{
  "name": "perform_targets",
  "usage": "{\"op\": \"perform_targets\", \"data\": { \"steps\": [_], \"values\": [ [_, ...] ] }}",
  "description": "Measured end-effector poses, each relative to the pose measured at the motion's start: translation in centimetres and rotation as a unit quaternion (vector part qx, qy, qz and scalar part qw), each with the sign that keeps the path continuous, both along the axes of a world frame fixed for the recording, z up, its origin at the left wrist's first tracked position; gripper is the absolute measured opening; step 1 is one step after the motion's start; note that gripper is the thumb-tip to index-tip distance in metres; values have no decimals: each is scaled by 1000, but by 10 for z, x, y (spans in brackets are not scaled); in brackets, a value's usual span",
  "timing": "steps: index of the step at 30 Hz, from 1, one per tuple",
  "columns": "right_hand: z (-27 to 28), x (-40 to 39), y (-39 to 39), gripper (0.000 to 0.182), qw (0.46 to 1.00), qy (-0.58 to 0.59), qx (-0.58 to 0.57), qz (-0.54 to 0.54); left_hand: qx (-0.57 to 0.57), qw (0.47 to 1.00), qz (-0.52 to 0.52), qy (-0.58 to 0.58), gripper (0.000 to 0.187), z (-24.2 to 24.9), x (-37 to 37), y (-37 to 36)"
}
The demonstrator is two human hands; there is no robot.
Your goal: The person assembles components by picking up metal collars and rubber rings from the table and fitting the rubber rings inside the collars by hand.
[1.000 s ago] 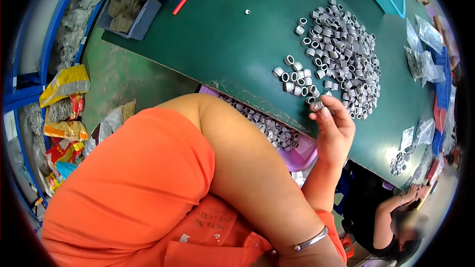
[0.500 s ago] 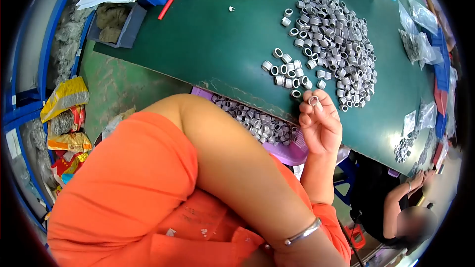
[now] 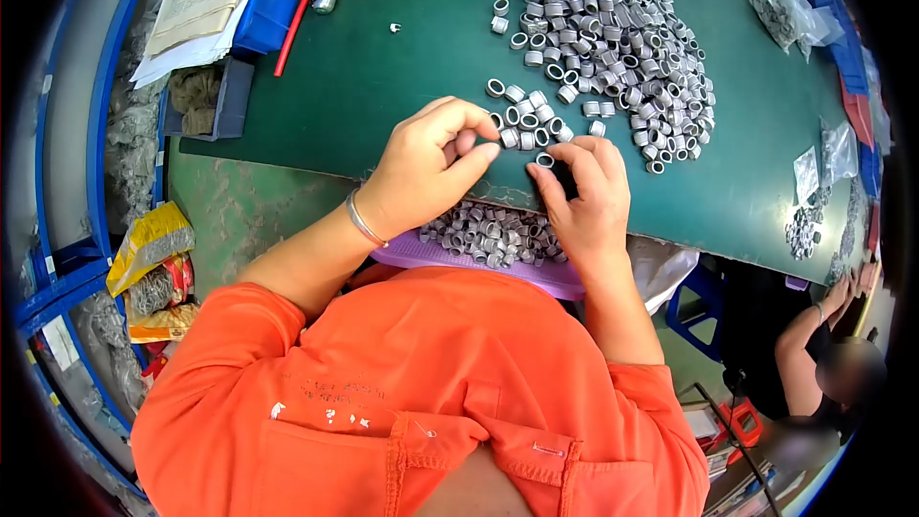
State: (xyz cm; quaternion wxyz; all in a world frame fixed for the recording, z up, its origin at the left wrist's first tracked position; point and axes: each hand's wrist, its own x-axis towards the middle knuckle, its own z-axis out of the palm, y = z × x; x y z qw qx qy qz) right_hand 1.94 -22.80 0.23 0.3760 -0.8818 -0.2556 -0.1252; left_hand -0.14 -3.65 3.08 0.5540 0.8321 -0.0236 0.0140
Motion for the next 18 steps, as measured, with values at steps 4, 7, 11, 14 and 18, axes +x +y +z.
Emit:
{"op": "perform_targets", "data": {
  "steps": [4,7,11,14,18],
  "values": [
    [4,-2,-4,23,936,241,256,31,37,999,2,-10,9,-8,-9,7],
    [15,-5,-10,26,755,454,470,58,39,998,0,-58,10,-18,-10,5],
    [11,-7,-14,26,671,469,563,113,46,995,-9,-90,15,-21,-9,3],
    [13,-13,-12,19,679,525,502,109,-51,994,-82,-59,35,-9,-10,1],
    [26,-22,-3,17,732,544,395,109,-83,982,-147,-82,21,-11,-14,-6]
  ]
}}
